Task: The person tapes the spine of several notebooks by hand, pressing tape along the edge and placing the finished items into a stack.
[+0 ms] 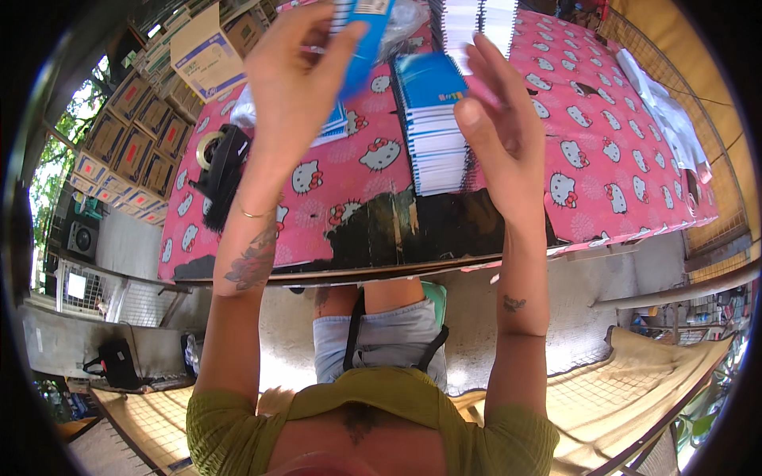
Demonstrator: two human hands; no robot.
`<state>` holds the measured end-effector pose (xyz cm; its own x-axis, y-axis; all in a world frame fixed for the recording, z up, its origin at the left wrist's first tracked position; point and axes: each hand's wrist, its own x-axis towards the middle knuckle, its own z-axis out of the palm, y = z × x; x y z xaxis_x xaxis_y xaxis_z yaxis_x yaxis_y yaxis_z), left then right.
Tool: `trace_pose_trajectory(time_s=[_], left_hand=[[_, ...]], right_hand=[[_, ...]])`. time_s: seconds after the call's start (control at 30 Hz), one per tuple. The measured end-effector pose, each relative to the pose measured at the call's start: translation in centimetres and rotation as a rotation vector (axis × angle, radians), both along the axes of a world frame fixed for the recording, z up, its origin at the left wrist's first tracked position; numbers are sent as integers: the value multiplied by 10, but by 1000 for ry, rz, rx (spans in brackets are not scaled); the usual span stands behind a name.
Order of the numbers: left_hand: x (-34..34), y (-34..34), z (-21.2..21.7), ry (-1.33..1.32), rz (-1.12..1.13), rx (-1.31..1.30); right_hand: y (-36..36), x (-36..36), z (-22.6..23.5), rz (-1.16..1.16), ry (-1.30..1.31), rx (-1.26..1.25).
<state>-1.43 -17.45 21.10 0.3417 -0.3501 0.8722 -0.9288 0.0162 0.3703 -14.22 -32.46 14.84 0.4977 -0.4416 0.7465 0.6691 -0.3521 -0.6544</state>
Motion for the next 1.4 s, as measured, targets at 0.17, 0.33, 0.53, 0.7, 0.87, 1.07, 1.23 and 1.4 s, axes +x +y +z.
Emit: trace_pose_trajectory(time_s=[0.17,0.33,0.53,0.7,0.87,1.07,1.23,1.4], left_hand=[[15,-49,13,-232,16,67],[87,-76,-22,126,-169,286],[105,-86,-86,-156,130,190],[171,16,-119,258,197,326],[187,87,-209,-119,327,598],[174,86,-200,-150,361,702],[168,96,-219,-309,389,529],[162,90,-211,-99,361,599]], right_hand=[[-17,29,37,111,103,155],[-77,61,27,114,443,27],[-101,71,-17,-234,679,-107],[-54,-8,10,-428,224,-17],[10,-47,-33,-218,-19,-293],[67,15,-92,273,352,-275],[89,37,-126,322,431,-242],[85,37,-139,323,491,-183]])
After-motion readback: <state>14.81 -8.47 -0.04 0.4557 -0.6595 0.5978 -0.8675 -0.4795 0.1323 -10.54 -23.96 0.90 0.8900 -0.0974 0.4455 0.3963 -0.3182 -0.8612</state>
